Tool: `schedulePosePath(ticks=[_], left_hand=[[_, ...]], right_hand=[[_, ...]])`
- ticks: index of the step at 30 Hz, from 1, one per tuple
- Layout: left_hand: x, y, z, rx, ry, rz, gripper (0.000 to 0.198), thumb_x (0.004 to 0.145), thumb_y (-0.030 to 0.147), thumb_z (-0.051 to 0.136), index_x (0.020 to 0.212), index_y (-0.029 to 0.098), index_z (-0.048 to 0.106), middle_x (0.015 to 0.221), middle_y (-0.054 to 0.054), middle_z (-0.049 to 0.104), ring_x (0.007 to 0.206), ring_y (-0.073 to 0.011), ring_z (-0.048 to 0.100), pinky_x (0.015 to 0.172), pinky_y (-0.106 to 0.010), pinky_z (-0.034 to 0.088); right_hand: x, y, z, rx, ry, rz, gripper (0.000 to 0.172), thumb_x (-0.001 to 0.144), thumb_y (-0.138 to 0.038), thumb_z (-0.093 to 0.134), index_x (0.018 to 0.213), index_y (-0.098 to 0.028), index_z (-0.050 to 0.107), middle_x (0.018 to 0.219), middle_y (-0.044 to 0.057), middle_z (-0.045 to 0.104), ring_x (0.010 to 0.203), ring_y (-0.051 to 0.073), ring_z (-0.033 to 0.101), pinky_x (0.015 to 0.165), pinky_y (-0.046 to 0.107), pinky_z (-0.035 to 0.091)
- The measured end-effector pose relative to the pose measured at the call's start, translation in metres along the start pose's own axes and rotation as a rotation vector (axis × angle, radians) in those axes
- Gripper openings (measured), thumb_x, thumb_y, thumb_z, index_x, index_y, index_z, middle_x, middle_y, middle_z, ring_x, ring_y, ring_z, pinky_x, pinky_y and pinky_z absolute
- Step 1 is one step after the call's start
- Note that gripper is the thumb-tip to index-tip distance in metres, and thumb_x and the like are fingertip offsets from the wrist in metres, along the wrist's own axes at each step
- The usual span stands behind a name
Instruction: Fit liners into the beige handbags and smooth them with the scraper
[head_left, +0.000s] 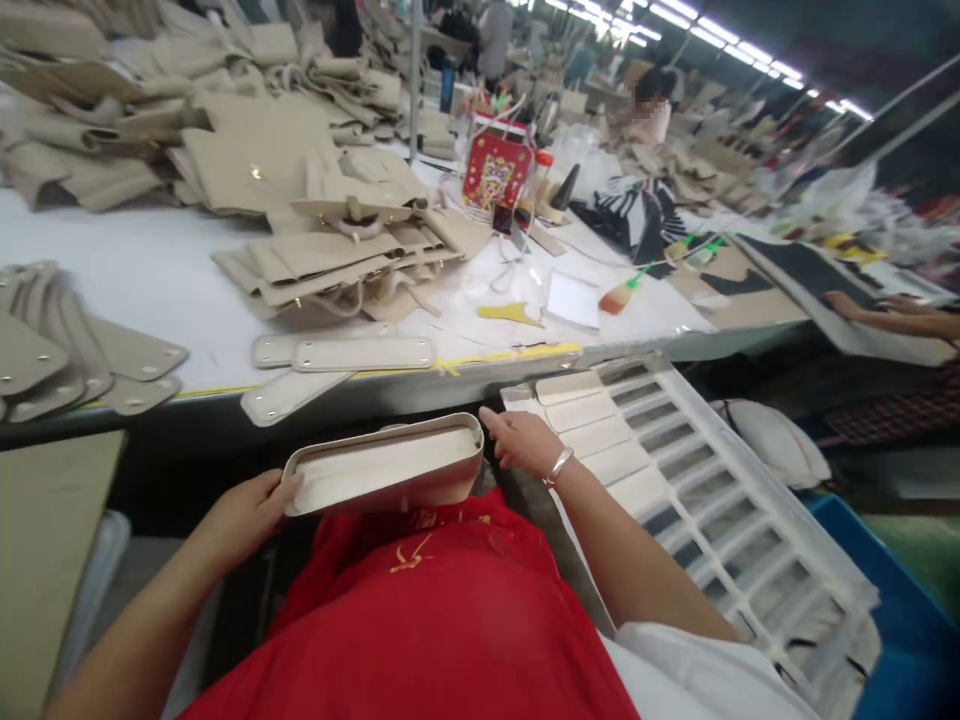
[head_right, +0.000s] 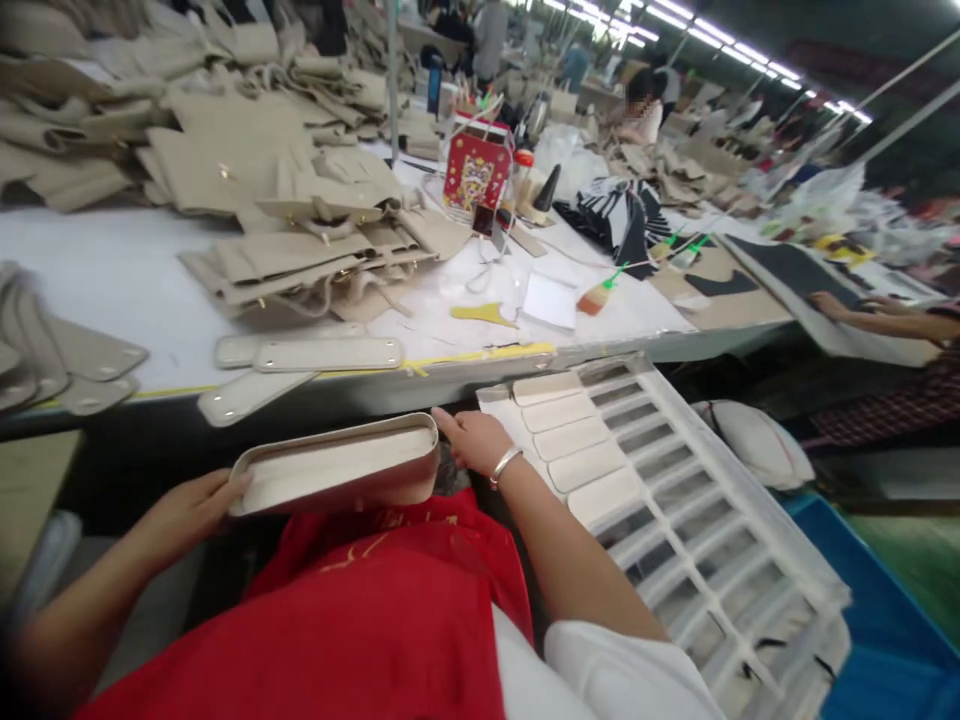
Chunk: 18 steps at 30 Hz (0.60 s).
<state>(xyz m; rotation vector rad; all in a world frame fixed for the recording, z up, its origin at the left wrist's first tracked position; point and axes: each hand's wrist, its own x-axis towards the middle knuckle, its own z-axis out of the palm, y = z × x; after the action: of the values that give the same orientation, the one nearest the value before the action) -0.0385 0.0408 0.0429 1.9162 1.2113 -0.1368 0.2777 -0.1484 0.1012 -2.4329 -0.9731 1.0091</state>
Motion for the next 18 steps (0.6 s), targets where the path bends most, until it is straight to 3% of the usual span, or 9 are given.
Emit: schedulePosePath(ticks=[2,5,7,13,18], left_hand=[[-0.003,0.003,0.000,0.034,-0.031,0.026,0.046,0.081,0.057,0.032,0.078,0.018,0.056,0.069,-0.004,0.061,0.065,-0.0202,0.059,0.055,-0.026,0.044],[-0.008,0.011,-0.003,0.219,0.021,0.106,0.040,0.085,0.041,0.026,0.075,0.016,0.056,0.072,-0.007,0.062,0.067,-0.0201,0.059,0.060,-0.027,0.042],[-0.007,0.015,-0.006,0.318,0.058,0.158,0.038,0.087,0.032,0.023,0.072,0.016,0.055,0.074,-0.008,0.062,0.070,-0.0198,0.059,0.062,-0.027,0.041],[0.001,0.017,-0.001,0.411,0.120,0.116,0.036,0.088,0.028,0.024,0.074,0.014,0.055,0.079,-0.013,0.062,0.077,-0.0231,0.059,0.071,-0.032,0.041],[0.002,0.016,-0.001,0.386,0.093,0.156,0.033,0.088,0.028,0.026,0.071,0.016,0.051,0.076,-0.010,0.061,0.075,-0.0208,0.058,0.070,-0.031,0.042]], right_hand=[[-0.007,-0.019,-0.002,-0.306,-0.013,-0.097,0.051,0.083,-0.058,0.040,0.064,-0.015,0.059,0.057,0.007,0.062,0.055,0.015,0.059,0.055,0.024,0.038],[-0.011,-0.039,0.003,-0.621,-0.027,-0.114,0.039,0.085,-0.037,0.037,0.068,-0.013,0.064,0.064,0.010,0.065,0.060,0.017,0.060,0.055,0.026,0.034],[-0.009,-0.041,0.008,-0.688,-0.056,-0.105,0.035,0.084,-0.029,0.035,0.073,-0.013,0.064,0.070,0.011,0.067,0.064,0.018,0.061,0.055,0.026,0.033],[-0.007,-0.022,0.026,-0.781,-0.018,-0.125,0.034,0.087,-0.027,0.031,0.082,-0.013,0.061,0.078,0.013,0.067,0.074,0.023,0.064,0.057,0.028,0.033],[-0.006,-0.016,0.028,-0.770,-0.028,-0.089,0.033,0.086,-0.027,0.031,0.082,-0.013,0.060,0.080,0.015,0.067,0.077,0.027,0.065,0.059,0.031,0.036]])
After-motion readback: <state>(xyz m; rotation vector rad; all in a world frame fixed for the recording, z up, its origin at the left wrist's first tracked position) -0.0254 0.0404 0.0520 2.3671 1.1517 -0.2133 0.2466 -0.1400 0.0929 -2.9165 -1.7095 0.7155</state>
